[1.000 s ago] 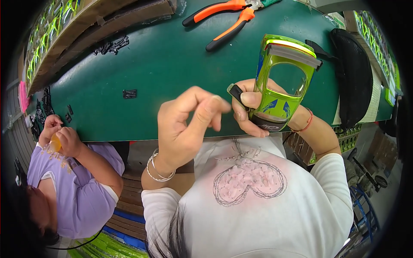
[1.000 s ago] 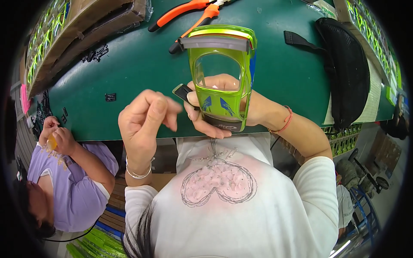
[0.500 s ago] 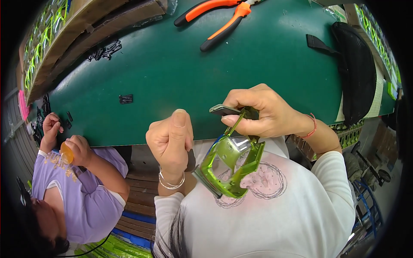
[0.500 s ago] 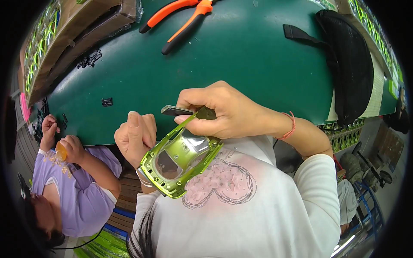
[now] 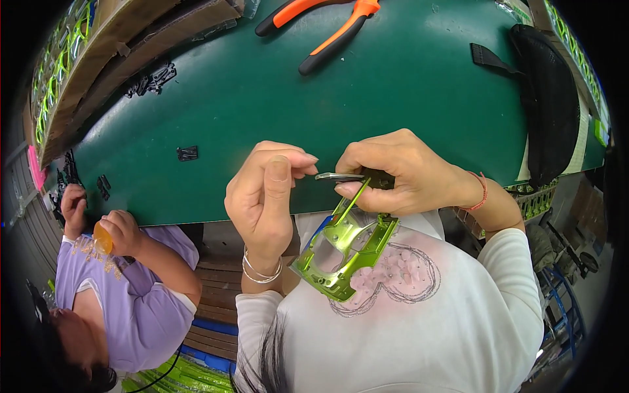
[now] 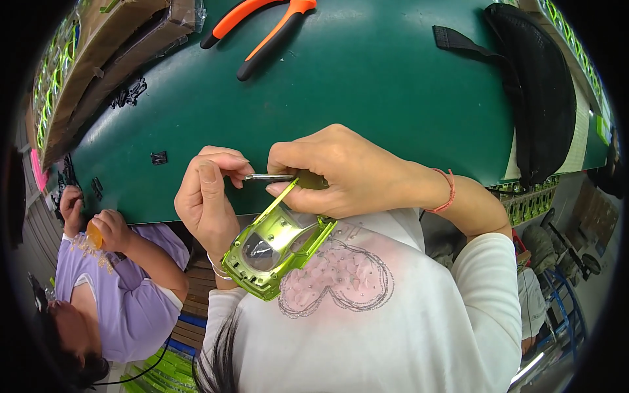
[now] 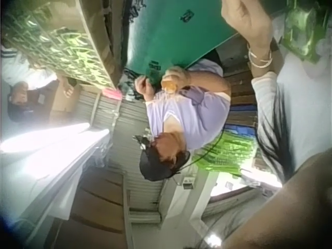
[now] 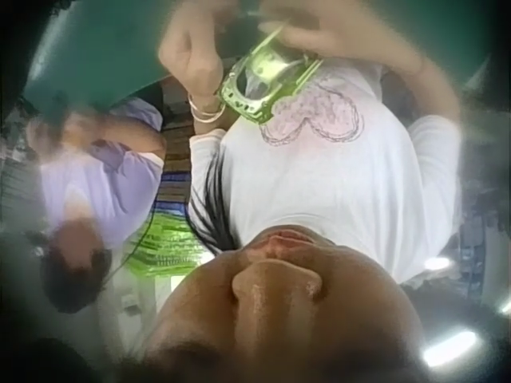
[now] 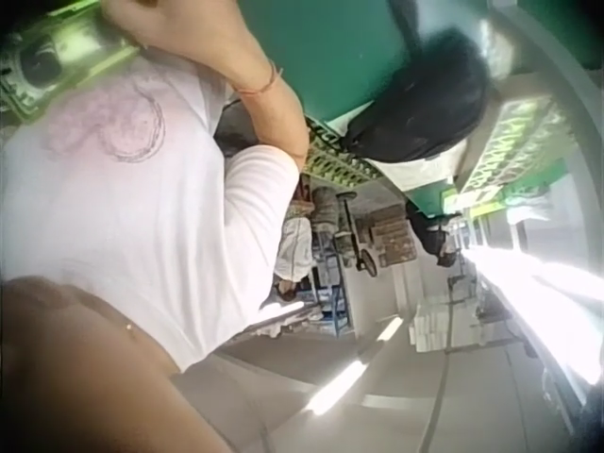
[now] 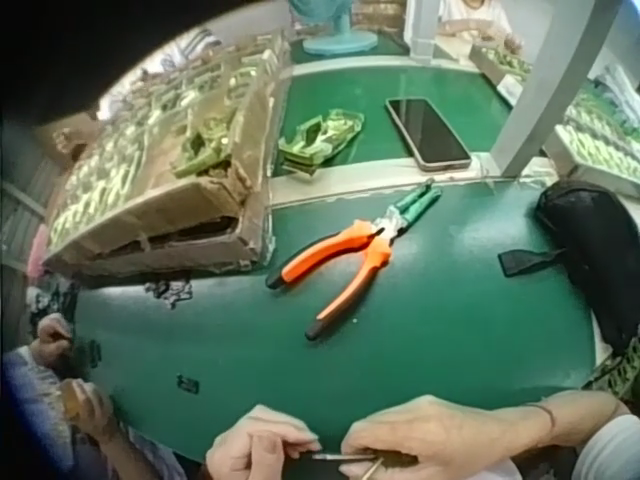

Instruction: The person assembles toy car bodies by picking car shells from a tray, fitting plastic window inserts and small components into each shell by hand, and securing parts using pliers.

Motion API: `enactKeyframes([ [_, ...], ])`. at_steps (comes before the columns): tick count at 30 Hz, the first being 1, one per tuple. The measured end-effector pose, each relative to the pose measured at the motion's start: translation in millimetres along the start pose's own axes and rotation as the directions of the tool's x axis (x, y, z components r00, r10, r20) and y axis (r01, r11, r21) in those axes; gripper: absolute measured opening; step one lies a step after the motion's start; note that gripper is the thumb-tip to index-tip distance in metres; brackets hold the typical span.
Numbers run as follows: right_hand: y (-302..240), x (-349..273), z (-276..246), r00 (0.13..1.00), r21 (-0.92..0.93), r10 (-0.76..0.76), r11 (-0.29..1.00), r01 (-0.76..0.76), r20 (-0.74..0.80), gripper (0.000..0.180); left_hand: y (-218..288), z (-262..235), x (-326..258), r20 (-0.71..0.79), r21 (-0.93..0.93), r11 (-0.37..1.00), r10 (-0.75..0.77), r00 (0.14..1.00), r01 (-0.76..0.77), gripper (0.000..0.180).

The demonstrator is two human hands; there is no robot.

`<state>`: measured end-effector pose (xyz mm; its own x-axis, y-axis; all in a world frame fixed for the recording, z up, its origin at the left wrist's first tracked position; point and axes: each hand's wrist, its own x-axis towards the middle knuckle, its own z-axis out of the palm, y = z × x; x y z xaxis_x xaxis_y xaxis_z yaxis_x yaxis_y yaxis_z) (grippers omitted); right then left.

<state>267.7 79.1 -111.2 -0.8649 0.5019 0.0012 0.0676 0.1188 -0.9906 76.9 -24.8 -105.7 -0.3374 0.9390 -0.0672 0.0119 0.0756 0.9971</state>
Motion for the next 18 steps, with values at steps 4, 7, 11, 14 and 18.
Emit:
enactKeyframes([
  [4, -1.0, 0.6, 0.0, 0.998, -0.022, -0.055, 0.998, 0.055, -0.013, 0.014, 4.0, 4.9, 2.7, 0.062, 0.042, 0.999, -0.004, 0.998, 0.001, 0.028],
  [7, 2.0, -0.9, 1.9, 0.995, -0.039, -0.091, 0.995, 0.089, -0.047, 0.014, 7.2, 7.3, 4.7, 0.088, 0.058, 0.998, -0.004, 0.996, -0.002, 0.030],
  [11, 1.0, -1.7, -1.2, 0.997, -0.050, -0.068, 0.997, 0.066, -0.043, 0.014, 0.7, 1.7, 4.1, 0.082, -0.172, 0.985, 0.022, 0.996, -0.008, 0.038],
  [14, 1.2, -1.5, -1.1, 0.998, -0.018, -0.046, 0.999, 0.045, -0.037, 0.016, 4.4, -2.9, 6.5, 0.137, -0.098, 0.994, 0.061, 0.989, -0.048, 0.047],
  [18, 5.7, -1.0, 1.0, 0.987, -0.122, -0.143, 0.984, 0.134, -0.075, 0.019, 5.5, -3.5, 6.1, 0.197, -0.108, 0.992, 0.083, 0.977, -0.063, 0.034],
])
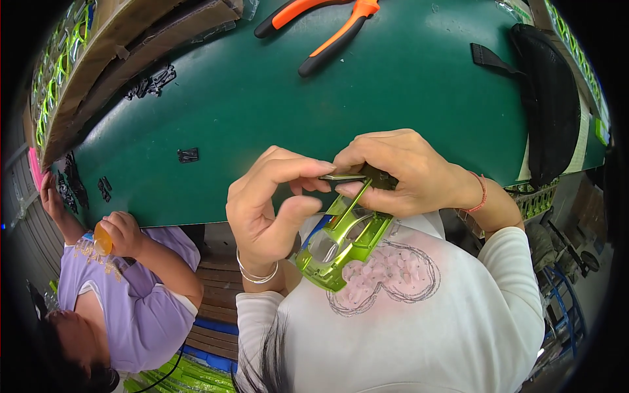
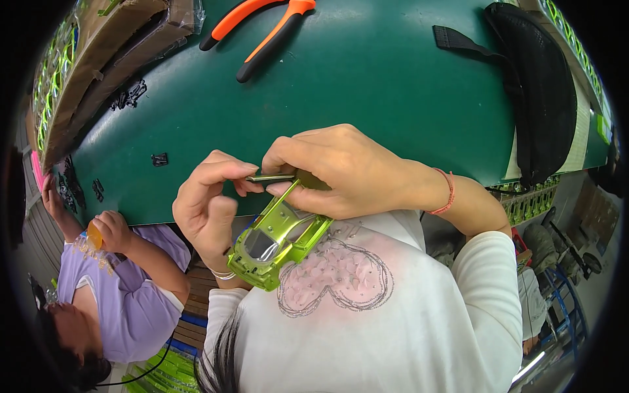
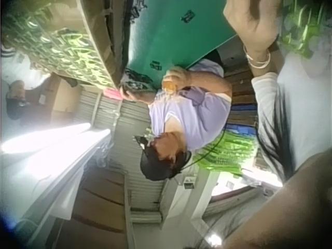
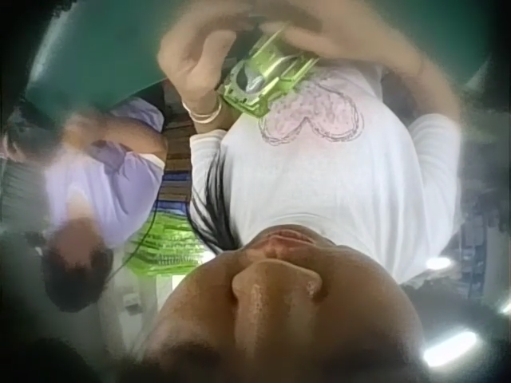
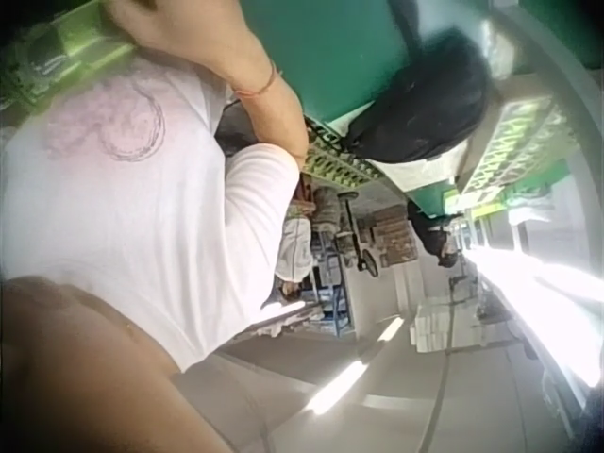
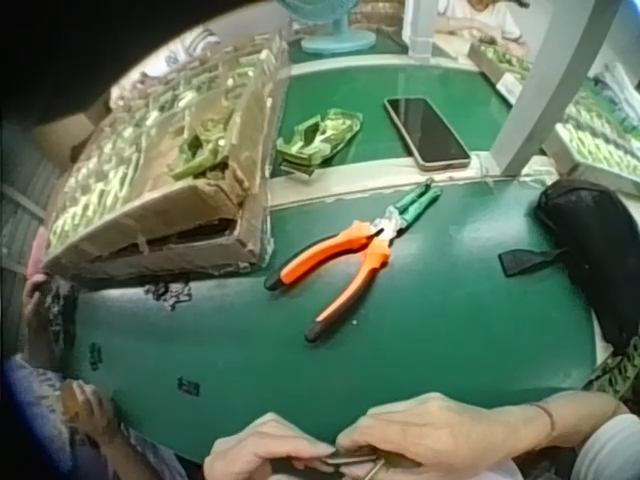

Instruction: The person assembles toy car bodies by picking car shells from a tray, fitting plastic window inserts and small components into each shell by hand, and securing parts using pliers.

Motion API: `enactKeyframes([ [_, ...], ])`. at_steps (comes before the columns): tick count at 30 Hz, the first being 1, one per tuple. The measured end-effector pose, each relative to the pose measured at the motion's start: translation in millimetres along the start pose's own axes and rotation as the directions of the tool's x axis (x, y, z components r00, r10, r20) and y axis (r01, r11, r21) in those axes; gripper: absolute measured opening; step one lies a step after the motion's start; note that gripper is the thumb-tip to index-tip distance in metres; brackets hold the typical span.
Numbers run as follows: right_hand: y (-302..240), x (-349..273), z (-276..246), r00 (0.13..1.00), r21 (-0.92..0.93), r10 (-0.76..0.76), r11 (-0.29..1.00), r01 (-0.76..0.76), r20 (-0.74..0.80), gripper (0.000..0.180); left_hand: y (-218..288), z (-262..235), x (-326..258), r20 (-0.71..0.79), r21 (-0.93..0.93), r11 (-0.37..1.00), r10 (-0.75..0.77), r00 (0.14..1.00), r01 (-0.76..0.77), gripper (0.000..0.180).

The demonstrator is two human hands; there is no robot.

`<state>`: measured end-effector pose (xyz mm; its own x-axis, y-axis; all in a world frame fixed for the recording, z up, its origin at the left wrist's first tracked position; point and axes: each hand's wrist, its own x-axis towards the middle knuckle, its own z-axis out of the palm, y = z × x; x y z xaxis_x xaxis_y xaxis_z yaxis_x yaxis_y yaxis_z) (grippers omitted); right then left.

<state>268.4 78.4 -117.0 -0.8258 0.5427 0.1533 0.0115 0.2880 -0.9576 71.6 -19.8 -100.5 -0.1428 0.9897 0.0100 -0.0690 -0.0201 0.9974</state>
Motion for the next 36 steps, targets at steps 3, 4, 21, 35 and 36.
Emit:
enactKeyframes([
  [3, -1.7, -1.8, -0.7, 1.000, 0.006, 0.005, 1.000, -0.005, 0.025, 0.021, -1.9, 4.4, -0.2, -0.034, 0.165, 0.986, 0.012, 0.999, -0.006, 0.019],
  [4, -2.3, -2.5, -1.5, 0.998, 0.028, 0.033, 0.999, -0.035, 0.062, 0.022, -4.7, 4.8, -0.3, -0.044, 0.190, 0.982, 0.029, 0.999, -0.020, 0.017],
  [21, 4.3, -3.3, -11.7, 0.785, 0.791, 0.143, -0.232, -0.566, 0.603, 0.035, 27.6, 20.0, -14.4, -0.218, -0.148, 0.956, -0.280, 0.935, 0.251, 0.019],
  [35, -1.9, -5.8, 7.0, 0.990, 0.164, 0.140, 0.976, -0.142, 0.023, 0.028, -12.5, 16.9, -7.9, -0.256, 0.054, 0.984, -0.152, 0.955, 0.172, 0.018],
  [36, -0.5, -6.8, 8.5, 0.994, 0.148, 0.112, 0.983, -0.112, 0.009, 0.028, -13.5, 20.4, -7.3, -0.275, 0.050, 0.992, -0.100, 0.956, 0.119, 0.020],
])
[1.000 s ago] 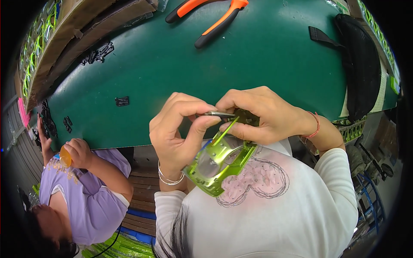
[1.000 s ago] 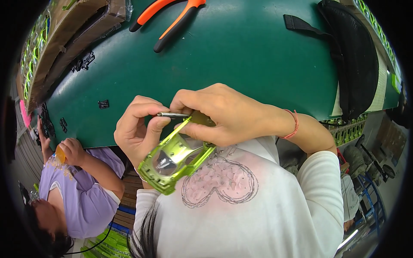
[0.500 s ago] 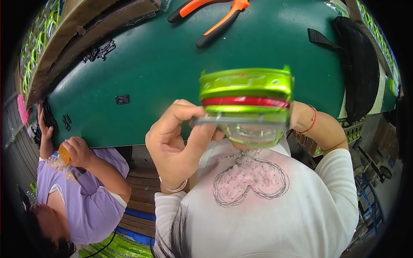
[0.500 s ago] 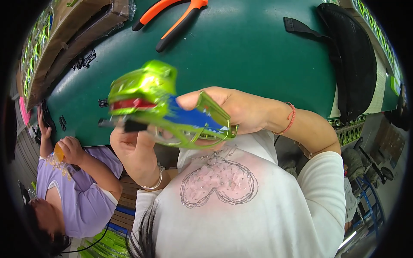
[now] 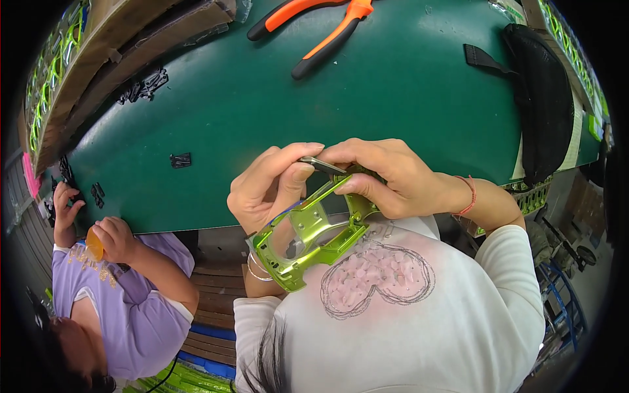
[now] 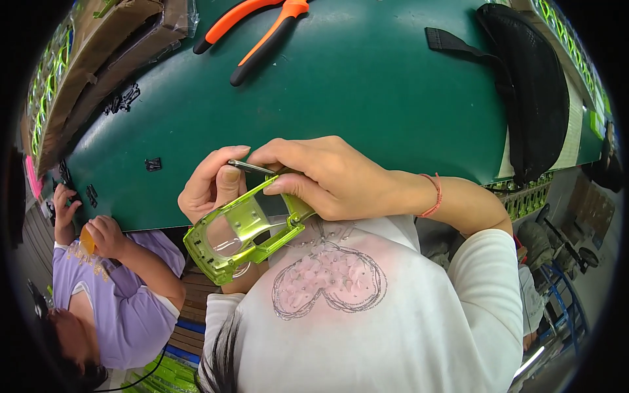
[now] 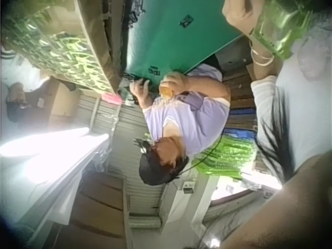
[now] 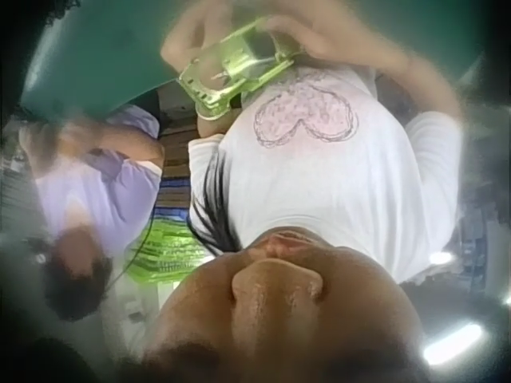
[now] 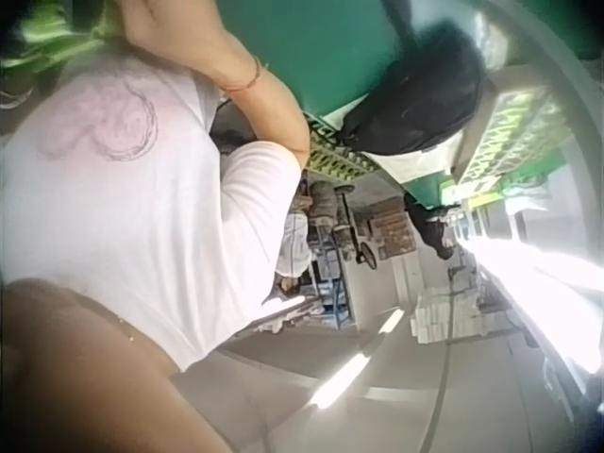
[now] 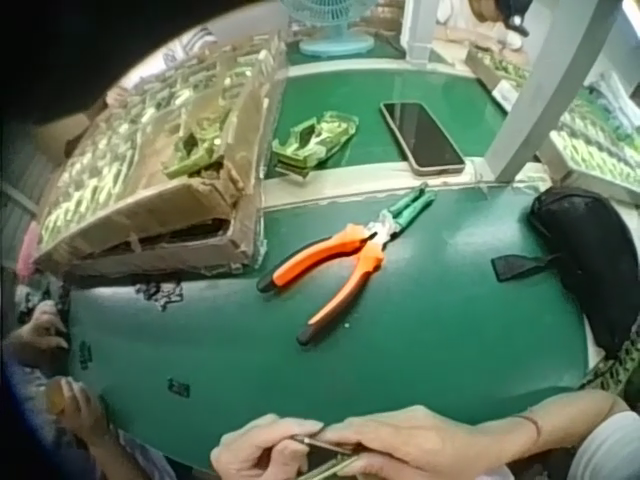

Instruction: The person assembles toy car bodies by picking car shells from a tray, fitting plastic window inserts and small components into each shell by hand, and securing parts using pliers.

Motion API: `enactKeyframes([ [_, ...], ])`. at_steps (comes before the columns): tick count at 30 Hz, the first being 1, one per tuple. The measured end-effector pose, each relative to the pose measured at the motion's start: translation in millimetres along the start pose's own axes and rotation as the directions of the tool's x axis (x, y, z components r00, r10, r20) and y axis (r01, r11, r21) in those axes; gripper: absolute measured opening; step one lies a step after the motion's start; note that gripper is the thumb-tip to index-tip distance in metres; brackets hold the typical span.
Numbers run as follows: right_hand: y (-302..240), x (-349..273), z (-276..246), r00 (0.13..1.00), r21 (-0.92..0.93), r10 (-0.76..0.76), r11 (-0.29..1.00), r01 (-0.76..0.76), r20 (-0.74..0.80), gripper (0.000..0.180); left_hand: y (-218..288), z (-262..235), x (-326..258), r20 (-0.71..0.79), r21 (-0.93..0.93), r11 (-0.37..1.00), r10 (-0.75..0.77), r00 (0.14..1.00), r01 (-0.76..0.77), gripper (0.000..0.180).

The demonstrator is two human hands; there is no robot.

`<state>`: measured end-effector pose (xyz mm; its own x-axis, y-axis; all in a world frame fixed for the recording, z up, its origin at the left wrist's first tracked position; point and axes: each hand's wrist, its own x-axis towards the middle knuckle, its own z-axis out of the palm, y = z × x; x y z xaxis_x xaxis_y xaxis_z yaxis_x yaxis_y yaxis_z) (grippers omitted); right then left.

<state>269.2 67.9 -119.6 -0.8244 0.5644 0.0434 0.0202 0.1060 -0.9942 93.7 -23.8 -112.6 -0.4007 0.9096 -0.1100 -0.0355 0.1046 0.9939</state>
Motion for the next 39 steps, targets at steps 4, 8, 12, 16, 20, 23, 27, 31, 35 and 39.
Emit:
enactKeyframes([
  [4, -0.1, 0.9, -1.5, 0.999, -0.027, -0.029, 0.999, 0.028, -0.041, 0.028, 3.7, 1.4, 6.7, 0.035, -0.019, 0.999, -0.033, 0.999, 0.034, 0.019],
  [8, 1.4, 1.3, -4.3, 0.996, -0.074, -0.071, 0.995, 0.066, -0.062, 0.029, -0.7, 4.8, 12.5, 0.041, -0.015, 1.000, -0.004, 0.999, 0.004, 0.018],
  [12, 9.8, 0.5, -3.8, 0.970, -0.169, -0.206, 0.968, 0.184, -0.130, 0.034, -3.5, 12.3, 14.2, -0.025, -0.091, 0.995, 0.039, 0.999, -0.041, 0.017],
  [16, 6.0, -2.5, -7.3, 0.984, -0.162, -0.163, 0.975, 0.150, -0.072, 0.035, -5.4, 8.3, 11.7, 0.033, -0.080, 0.993, 0.091, 0.995, -0.088, 0.017],
  [20, 3.4, -4.6, -11.9, 0.982, -0.203, -0.181, 0.965, 0.167, -0.051, 0.039, -5.8, 10.8, 11.0, 0.039, -0.060, 0.994, 0.091, 0.995, -0.088, 0.015],
  [23, 3.3, -6.3, -12.9, 0.987, -0.222, -0.161, 0.962, 0.156, -0.001, 0.043, -5.9, 14.0, 11.4, 0.010, -0.085, 0.992, 0.092, 0.996, -0.090, 0.015],
  [27, 2.4, -7.7, -12.4, 0.985, -0.221, -0.170, 0.961, 0.165, -0.005, 0.045, -5.1, 13.9, 12.4, 0.028, -0.090, 0.989, 0.120, 0.992, -0.117, 0.015],
  [31, 3.4, -7.4, -11.6, 0.987, -0.200, -0.154, 0.969, 0.145, -0.035, 0.031, -0.1, 7.9, 11.3, 0.093, -0.123, 0.987, 0.116, 0.989, -0.104, 0.016],
  [35, -4.9, -0.6, -25.1, 0.974, -0.234, -0.149, 0.954, 0.186, 0.170, 0.024, 9.1, -16.1, 14.6, 0.237, 0.124, 0.939, 0.287, 0.928, -0.322, 0.025],
  [39, -6.3, -2.2, -30.1, 0.938, -0.142, -0.070, 0.982, 0.125, 0.341, 0.017, 34.7, -29.4, 26.5, 0.575, 0.237, 0.843, 0.279, 0.769, -0.483, 0.030],
])
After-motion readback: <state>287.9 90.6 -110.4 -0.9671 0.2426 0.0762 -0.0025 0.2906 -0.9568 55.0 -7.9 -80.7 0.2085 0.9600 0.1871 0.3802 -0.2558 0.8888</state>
